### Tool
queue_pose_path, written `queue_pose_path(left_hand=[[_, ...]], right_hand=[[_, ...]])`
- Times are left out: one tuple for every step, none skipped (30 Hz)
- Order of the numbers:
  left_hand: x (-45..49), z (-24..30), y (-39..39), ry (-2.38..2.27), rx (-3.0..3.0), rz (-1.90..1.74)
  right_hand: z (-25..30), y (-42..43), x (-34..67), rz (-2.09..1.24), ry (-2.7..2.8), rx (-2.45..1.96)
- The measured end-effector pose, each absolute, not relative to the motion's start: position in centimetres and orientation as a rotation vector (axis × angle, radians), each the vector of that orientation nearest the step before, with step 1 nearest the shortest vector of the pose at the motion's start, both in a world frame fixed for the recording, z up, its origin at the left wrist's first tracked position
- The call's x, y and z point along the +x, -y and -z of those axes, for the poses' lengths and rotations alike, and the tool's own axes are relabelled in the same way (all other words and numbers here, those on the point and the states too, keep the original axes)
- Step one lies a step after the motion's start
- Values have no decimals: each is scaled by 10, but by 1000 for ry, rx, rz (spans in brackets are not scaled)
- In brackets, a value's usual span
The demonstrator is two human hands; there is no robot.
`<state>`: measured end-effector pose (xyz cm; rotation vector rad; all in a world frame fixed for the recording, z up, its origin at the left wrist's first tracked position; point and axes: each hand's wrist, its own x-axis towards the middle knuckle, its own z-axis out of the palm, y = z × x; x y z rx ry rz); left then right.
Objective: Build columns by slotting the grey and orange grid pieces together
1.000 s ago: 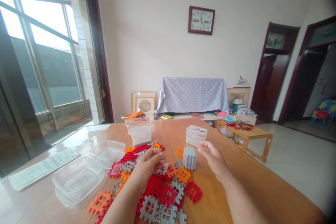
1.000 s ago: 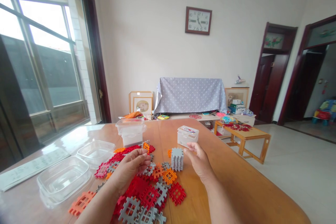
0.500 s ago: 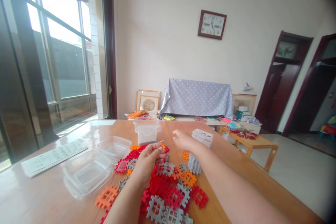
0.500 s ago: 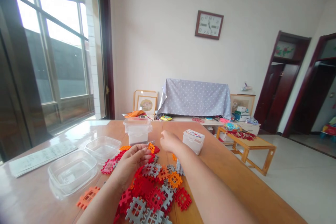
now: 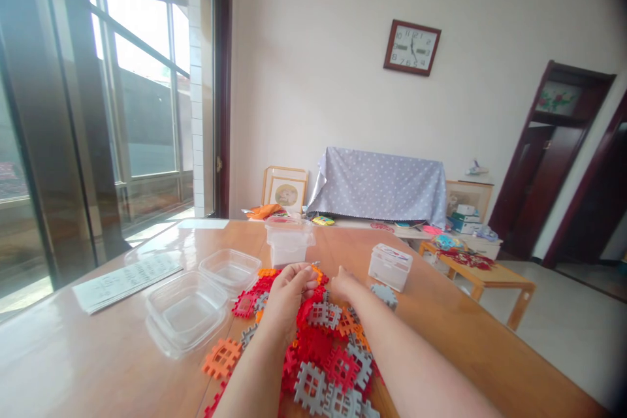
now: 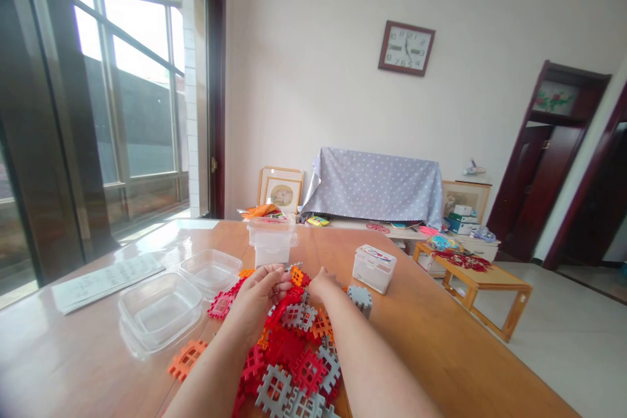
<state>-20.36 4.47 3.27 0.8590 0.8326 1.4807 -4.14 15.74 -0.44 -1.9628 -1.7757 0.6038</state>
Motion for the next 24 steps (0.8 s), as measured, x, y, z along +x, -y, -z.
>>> queue_pose_path(left_hand=[[-203, -33, -44, -838, 855, -1482], [-203, -33, -44, -849, 853, -1483], [-203, -34, -44, -863, 855, -1482], [-203, -34, -43, -875, 863, -1478], [-203, -34, -43, -882, 876, -1472], [-204, -34, -42, -883, 893, -1464], [-204, -35, -41, -882, 907, -1456], [-204, -35, -40, -880, 914, -1451], [-204, -36, -40, -881, 912, -1452], [-204, -36, -40, -885, 905, -1455], [-205, -36, -39, -890, 898, -1458], [-205, -36, -40, -897, 895, -1460], [-205, -36, -40, -902, 898, -1458], [-205, -36, -40, -906, 902, -1457], [-205, -36, -41, -909, 906, -1454], [-206, -36, -41, -910, 906, -1452], [-205, -35, -41, -913, 902, -1454], [-205, -35, -41, -915, 894, -1456], [-205, -36, -41, -915, 889, -1458], [-204, -36, -41, -915, 887, -1459], [-203, -36, -41, -916, 891, -1457], [-202, -37, -40, -918, 899, -1457], [-201, -37, -39, -922, 909, -1455], [-200, -37, -38, -929, 921, -1452]], right_hand=[[5, -156, -41, -621, 1747, -1972], [6, -155, -41, -639, 1713, -1989], [5, -153, -42, -658, 1683, -1995], [4, -152, -43, -672, 1672, -1972], [2, -149, -44, -684, 1669, -1936], [0, -147, -46, -693, 1669, -1891], [-3, -143, -46, -698, 1668, -1841], [-7, -138, -46, -696, 1664, -1787], [-12, -131, -44, -691, 1657, -1731], [-17, -123, -41, -680, 1648, -1674], [-22, -112, -37, -672, 1634, -1615], [-28, -100, -31, -671, 1620, -1560], [-33, -87, -23, -668, 1602, -1514], [-37, -73, -13, -680, 1577, -1462], [-40, -59, -2, -711, 1503, -1368], [-41, -46, 11, -713, 1433, -1328], [-40, -34, 25, -679, 1390, -1330], [-36, -25, 40, -650, 1377, -1354], [-30, -19, 54, -626, 1370, -1384], [-23, -15, 69, -610, 1369, -1408], [-14, -13, 82, -591, 1371, -1425], [-3, -14, 94, -581, 1399, -1446], [7, -16, 104, -561, 1421, -1492], [17, -19, 112, -535, 1437, -1545]])
